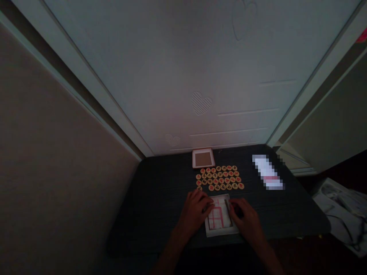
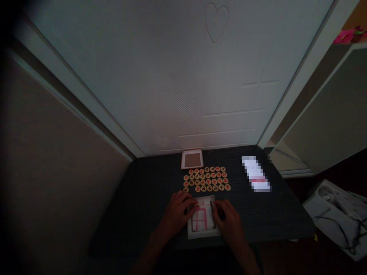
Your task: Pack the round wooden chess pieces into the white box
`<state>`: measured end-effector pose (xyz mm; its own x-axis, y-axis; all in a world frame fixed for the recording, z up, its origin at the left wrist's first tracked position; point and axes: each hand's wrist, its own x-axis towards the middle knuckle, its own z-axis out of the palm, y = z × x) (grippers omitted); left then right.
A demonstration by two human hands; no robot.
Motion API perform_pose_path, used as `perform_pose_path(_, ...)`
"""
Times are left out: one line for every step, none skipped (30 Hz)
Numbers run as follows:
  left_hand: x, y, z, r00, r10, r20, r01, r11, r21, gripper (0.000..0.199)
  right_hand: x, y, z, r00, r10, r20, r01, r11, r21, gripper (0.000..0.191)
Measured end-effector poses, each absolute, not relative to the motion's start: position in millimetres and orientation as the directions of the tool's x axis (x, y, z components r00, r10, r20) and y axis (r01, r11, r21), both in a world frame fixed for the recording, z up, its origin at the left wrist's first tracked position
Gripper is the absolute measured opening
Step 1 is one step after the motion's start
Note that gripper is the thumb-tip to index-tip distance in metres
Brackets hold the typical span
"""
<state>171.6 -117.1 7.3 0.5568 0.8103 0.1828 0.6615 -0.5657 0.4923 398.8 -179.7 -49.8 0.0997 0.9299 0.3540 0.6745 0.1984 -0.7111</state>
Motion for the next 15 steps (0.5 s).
perform_pose_path(172.1, -117.1, 6.6, 0.550, 0.815, 0.182, 0.670, -0.561, 0.486, 0.012, 398.8, -179.9, -50.1, 0.100, 0.931, 0.352, 0.673, 0.197, -0.713, 0.023)
perform_pose_path(172.6, -117.1, 6.0, 0.544, 0.819, 0.182, 0.676, -0.557, 0.482, 0.013, 398.8, -180.2, -50.6, 0.101, 0.931, 0.351, 0.673, 0.195, -0.713, 0.022)
perform_pose_path(173.2, -117.1, 5.6, 0.542, 0.821, 0.181, 0.678, -0.554, 0.483, 0.013, 398.9, -180.4, -51.2, 0.101, 0.932, 0.348, 0.675, 0.193, -0.712, 0.022)
perform_pose_path(173.7, -117.1, 5.3, 0.540, 0.822, 0.180, 0.678, -0.551, 0.486, 0.013, 399.1, -180.5, -51.8, 0.102, 0.932, 0.347, 0.677, 0.191, -0.711, 0.022)
perform_pose_path(174.1, -117.1, 5.1, 0.536, 0.825, 0.180, 0.678, -0.547, 0.492, 0.012, 399.2, -180.6, -52.4, 0.102, 0.932, 0.347, 0.677, 0.191, -0.710, 0.021)
perform_pose_path(174.4, -117.1, 4.9, 0.531, 0.828, 0.179, 0.677, -0.542, 0.497, 0.012, 399.4, -180.5, -52.7, 0.101, 0.932, 0.349, 0.677, 0.193, -0.710, 0.021)
perform_pose_path(174.7, -117.2, 4.6, 0.525, 0.832, 0.179, 0.679, -0.536, 0.502, 0.012, 399.6, -180.4, -52.9, 0.098, 0.932, 0.350, 0.676, 0.196, -0.710, 0.021)
perform_pose_path(174.9, -117.2, 4.4, 0.518, 0.837, 0.178, 0.682, -0.530, 0.504, 0.013, 399.7, -180.2, -52.7, 0.096, 0.931, 0.353, 0.676, 0.199, -0.710, 0.021)
perform_pose_path(175.0, -117.2, 4.1, 0.511, 0.841, 0.178, 0.686, -0.524, 0.506, 0.013, 399.8, -179.9, -52.2, 0.095, 0.929, 0.357, 0.676, 0.203, -0.709, 0.021)
perform_pose_path(175.2, -117.4, 3.8, 0.507, 0.843, 0.179, 0.688, -0.520, 0.506, 0.014, 399.8, -179.7, -51.5, 0.095, 0.927, 0.362, 0.675, 0.207, -0.708, 0.021)
perform_pose_path(175.3, -117.5, 3.6, 0.505, 0.844, 0.180, 0.688, -0.520, 0.506, 0.014, 399.8, -179.4, -50.7, 0.096, 0.926, 0.366, 0.675, 0.210, -0.707, 0.022)
perform_pose_path(175.5, -117.8, 3.6, 0.505, 0.844, 0.183, 0.688, -0.521, 0.505, 0.015, 399.6, -179.2, -49.9, 0.098, 0.924, 0.370, 0.676, 0.211, -0.706, 0.022)
perform_pose_path(175.6, -118.2, 3.7, 0.503, 0.843, 0.187, 0.688, -0.522, 0.504, 0.015, 399.4, -179.0, -49.2, 0.101, 0.923, 0.372, 0.676, 0.211, -0.706, 0.022)
perform_pose_path(175.7, -118.6, 4.0, 0.504, 0.842, 0.191, 0.687, -0.525, 0.503, 0.015, 399.3, -178.8, -48.7, 0.104, 0.922, 0.374, 0.676, 0.210, -0.706, 0.023)
perform_pose_path(175.9, -119.1, 4.4, 0.506, 0.841, 0.193, 0.686, -0.528, 0.501, 0.015, 399.1, -178.6, -48.4, 0.108, 0.920, 0.376, 0.677, 0.210, -0.706, 0.022)
